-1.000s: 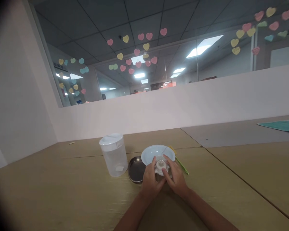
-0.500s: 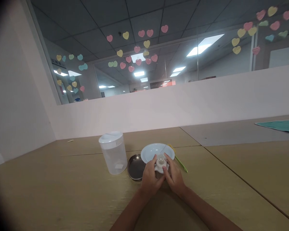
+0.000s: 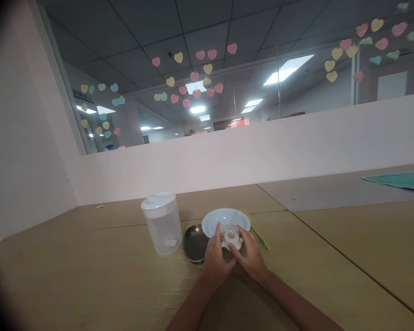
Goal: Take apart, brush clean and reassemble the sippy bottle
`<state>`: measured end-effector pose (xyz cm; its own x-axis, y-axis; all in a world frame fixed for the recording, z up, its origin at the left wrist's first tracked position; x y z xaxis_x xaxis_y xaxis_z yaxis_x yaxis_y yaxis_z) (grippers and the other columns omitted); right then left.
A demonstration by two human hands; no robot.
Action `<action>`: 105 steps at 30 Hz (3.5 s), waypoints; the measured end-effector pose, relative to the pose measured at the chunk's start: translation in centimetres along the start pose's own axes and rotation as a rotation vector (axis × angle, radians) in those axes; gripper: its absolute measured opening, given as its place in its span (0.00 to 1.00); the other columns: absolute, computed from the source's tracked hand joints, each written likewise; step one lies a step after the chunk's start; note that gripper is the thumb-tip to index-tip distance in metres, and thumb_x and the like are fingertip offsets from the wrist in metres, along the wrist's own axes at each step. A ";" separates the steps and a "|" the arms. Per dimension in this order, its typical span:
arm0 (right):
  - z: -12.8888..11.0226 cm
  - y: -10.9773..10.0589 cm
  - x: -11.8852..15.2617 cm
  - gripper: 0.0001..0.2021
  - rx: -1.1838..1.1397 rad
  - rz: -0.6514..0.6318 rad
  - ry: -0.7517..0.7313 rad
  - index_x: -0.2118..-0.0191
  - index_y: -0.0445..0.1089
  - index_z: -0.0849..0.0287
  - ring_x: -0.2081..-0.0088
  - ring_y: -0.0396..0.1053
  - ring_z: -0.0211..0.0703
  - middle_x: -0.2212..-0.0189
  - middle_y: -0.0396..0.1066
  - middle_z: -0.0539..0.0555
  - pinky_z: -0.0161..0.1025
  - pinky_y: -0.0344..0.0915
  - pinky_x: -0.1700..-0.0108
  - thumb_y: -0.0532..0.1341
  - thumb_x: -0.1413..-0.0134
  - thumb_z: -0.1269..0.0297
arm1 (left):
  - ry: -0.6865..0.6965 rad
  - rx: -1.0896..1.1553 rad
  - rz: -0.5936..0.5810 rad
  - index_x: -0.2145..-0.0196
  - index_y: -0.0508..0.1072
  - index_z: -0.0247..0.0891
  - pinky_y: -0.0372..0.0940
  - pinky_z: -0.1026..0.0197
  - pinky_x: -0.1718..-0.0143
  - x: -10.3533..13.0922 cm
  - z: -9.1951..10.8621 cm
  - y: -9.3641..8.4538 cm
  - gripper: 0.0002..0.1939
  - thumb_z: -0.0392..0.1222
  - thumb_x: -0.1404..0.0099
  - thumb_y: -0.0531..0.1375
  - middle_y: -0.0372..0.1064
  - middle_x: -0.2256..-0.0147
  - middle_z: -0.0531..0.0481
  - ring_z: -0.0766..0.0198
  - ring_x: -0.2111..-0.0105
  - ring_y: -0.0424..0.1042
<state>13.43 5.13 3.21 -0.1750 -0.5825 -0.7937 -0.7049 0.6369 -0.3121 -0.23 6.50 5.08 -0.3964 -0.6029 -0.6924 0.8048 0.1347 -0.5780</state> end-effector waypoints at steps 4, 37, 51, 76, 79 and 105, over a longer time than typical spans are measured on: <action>0.2 0.1 0.0 0.22 -0.049 -0.012 0.061 0.49 0.63 0.57 0.55 0.68 0.49 0.55 0.69 0.58 0.46 0.66 0.53 0.58 0.49 0.53 | 0.037 0.034 -0.050 0.40 0.49 0.32 0.57 0.47 0.45 0.2 -0.2 0.5 0.35 0.49 0.39 0.56 0.61 0.47 0.38 0.52 0.46 0.60; 0.5 0.2 0.5 0.20 -0.237 0.021 0.188 0.52 0.64 0.57 0.55 0.67 0.48 0.57 0.69 0.56 0.43 0.64 0.54 0.57 0.48 0.53 | 0.112 0.037 -0.066 0.38 0.46 0.32 0.55 0.48 0.43 0.5 0.7 0.3 0.35 0.52 0.36 0.53 0.56 0.43 0.37 0.53 0.42 0.55; -0.8 -0.6 0.4 0.20 0.072 0.086 0.029 0.51 0.64 0.56 0.56 0.64 0.51 0.58 0.70 0.56 0.48 0.61 0.55 0.55 0.47 0.51 | 0.115 0.079 -0.087 0.37 0.44 0.33 0.55 0.48 0.42 0.6 0.5 0.3 0.33 0.47 0.35 0.52 0.54 0.42 0.38 0.54 0.42 0.54; -1.4 -2.2 -0.2 0.23 0.077 0.196 -0.114 0.45 0.57 0.56 0.51 0.64 0.52 0.52 0.67 0.59 0.50 0.59 0.50 0.54 0.45 0.54 | 0.143 -0.013 -0.092 0.40 0.50 0.34 0.58 0.47 0.46 0.4 0.9 -0.1 0.33 0.52 0.37 0.54 0.60 0.46 0.38 0.52 0.46 0.60; -1.0 -2.9 -0.4 0.24 0.047 0.268 -0.040 0.45 0.57 0.57 0.49 0.62 0.53 0.50 0.65 0.60 0.50 0.59 0.49 0.55 0.46 0.53 | 0.135 -0.032 -0.069 0.40 0.50 0.34 0.59 0.47 0.47 0.4 0.9 -0.3 0.34 0.52 0.37 0.54 0.61 0.47 0.37 0.52 0.47 0.61; 3.4 -0.4 -2.1 0.24 -0.243 -0.149 0.356 0.46 0.60 0.57 0.59 0.71 0.45 0.61 0.73 0.55 0.45 0.65 0.53 0.48 0.43 0.50 | 0.138 -0.051 -0.061 0.42 0.54 0.33 0.59 0.49 0.48 0.1 0.9 -0.4 0.32 0.52 0.39 0.56 0.64 0.50 0.39 0.53 0.50 0.63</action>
<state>16.41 7.85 3.20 -0.2551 -0.8232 -0.5073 -0.8738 0.4209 -0.2436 -0.20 5.66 5.64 -0.5032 -0.4980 -0.7062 0.7554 0.1434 -0.6394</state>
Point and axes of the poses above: each hand's wrist, its own x-axis away from the middle knuckle, its own y-axis out of the palm, z = x × y, the point moved 5 cm from there along -x, towards the middle knuckle
